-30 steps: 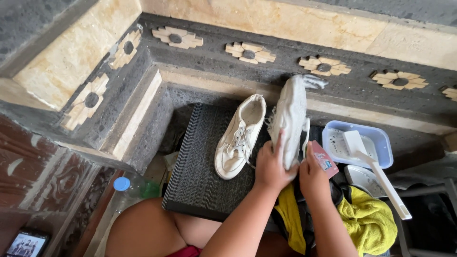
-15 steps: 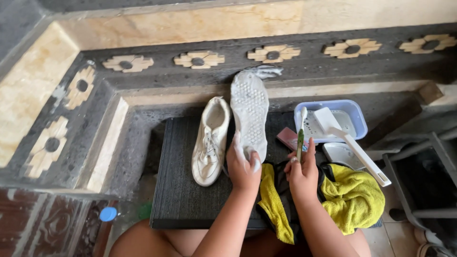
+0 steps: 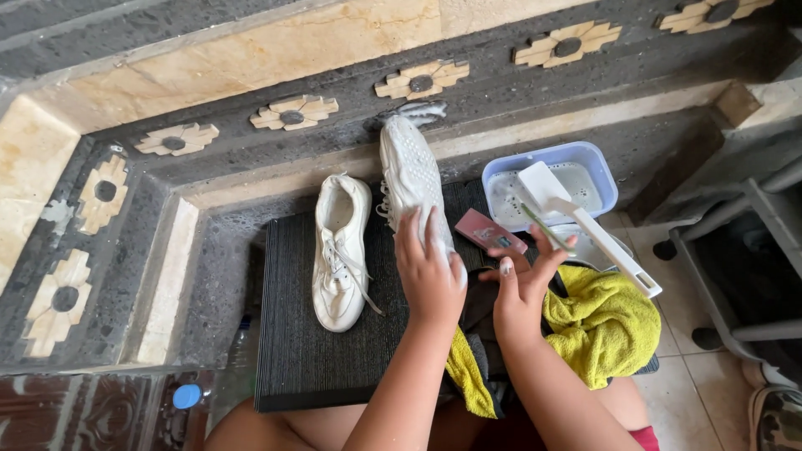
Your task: The person scrubs a white sneaker with a toothbrush, then wipes it with a cloth. They continue to wipe the shoe and tie the laces.
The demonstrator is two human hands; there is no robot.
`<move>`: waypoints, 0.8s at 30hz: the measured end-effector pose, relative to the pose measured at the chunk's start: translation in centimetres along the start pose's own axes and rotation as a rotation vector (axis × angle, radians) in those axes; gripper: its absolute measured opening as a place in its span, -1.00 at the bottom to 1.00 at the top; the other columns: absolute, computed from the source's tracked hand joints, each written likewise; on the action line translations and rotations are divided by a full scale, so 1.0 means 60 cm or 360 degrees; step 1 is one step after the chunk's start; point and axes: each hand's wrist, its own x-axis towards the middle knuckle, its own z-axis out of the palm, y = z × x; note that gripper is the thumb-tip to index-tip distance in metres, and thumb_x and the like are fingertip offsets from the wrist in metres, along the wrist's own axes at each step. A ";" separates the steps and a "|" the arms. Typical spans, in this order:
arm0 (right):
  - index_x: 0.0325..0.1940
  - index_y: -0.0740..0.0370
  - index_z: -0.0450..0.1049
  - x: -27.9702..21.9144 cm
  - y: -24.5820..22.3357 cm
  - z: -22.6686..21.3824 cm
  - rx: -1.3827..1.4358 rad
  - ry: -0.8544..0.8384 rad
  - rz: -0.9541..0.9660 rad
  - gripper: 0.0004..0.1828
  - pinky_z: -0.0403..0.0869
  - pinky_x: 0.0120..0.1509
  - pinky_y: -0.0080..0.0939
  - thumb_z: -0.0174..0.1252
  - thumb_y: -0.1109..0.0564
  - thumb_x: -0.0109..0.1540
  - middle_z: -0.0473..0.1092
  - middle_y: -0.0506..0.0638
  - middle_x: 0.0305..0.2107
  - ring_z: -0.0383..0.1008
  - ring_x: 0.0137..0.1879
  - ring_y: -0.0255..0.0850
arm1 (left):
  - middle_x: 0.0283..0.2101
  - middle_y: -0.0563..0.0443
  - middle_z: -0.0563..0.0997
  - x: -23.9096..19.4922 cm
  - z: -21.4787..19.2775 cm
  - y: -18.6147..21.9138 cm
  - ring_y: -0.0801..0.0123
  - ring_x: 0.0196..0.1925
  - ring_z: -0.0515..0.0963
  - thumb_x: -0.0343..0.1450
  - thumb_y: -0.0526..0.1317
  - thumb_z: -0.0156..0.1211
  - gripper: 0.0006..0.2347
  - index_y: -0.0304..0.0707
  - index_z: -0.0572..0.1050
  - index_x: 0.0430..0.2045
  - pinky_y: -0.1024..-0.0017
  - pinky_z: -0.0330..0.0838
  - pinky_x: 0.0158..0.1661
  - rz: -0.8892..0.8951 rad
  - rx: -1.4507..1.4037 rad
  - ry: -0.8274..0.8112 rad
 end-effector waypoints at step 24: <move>-0.11 0.11 0.48 -0.001 -0.027 -0.012 -0.1283 0.0080 -0.0747 -0.75 0.38 0.00 -0.01 0.18 0.37 0.20 0.28 -0.02 -0.11 0.37 0.00 -0.01 | -0.09 -0.43 0.52 -0.099 0.026 -0.106 -0.22 -0.02 0.53 0.21 -0.18 0.27 -0.27 -0.56 0.17 0.28 -0.06 0.41 0.05 -0.0176 -0.0488 0.0264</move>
